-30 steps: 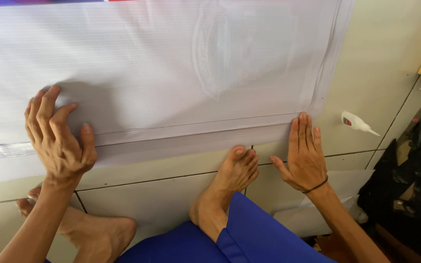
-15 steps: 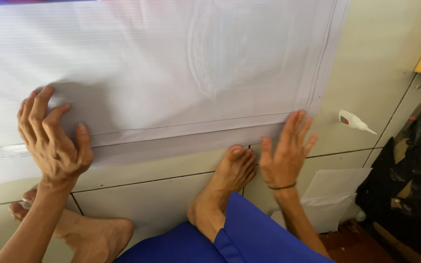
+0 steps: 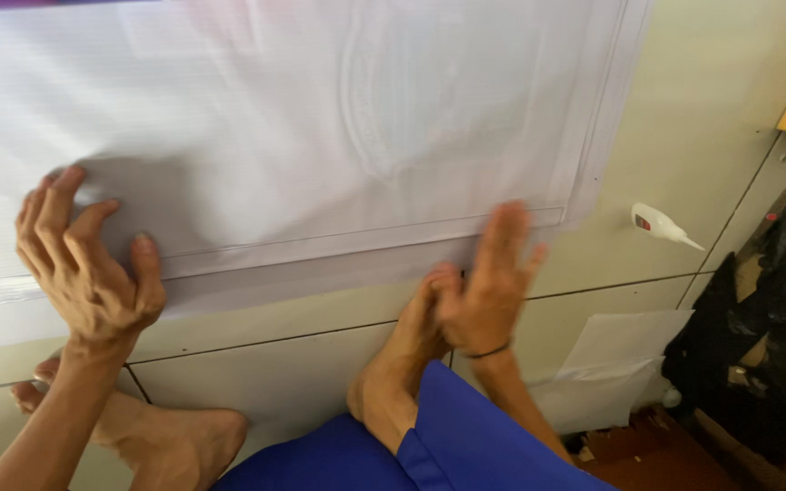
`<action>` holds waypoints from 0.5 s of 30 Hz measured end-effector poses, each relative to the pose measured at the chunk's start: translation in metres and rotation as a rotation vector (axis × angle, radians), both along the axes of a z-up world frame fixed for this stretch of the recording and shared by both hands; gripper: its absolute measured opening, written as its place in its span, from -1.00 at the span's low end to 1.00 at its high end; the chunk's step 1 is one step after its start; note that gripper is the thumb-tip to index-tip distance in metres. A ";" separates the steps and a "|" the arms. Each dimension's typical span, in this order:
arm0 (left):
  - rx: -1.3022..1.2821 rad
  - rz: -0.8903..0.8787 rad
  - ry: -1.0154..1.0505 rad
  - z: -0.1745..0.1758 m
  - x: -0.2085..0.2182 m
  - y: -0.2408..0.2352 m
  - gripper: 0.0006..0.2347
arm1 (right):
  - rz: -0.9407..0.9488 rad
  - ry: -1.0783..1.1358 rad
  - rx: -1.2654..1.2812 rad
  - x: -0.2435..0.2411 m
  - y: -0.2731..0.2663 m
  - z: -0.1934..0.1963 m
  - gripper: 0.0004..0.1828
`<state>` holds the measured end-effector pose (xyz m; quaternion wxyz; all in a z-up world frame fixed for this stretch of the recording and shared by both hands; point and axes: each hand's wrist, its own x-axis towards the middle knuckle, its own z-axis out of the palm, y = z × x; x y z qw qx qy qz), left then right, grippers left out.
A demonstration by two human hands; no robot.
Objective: The person is sitting on the floor, applying glue from a white bottle to the edge of a large white banner and pressing it down to adhere it to the surface. The banner features a cartoon character and a logo.
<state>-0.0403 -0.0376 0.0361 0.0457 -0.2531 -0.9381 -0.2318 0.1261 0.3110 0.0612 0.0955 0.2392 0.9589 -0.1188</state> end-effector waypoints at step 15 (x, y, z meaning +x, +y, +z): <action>-0.024 0.034 -0.006 -0.005 0.001 -0.001 -0.76 | -0.935 0.461 -2.420 -0.001 0.036 0.047 0.22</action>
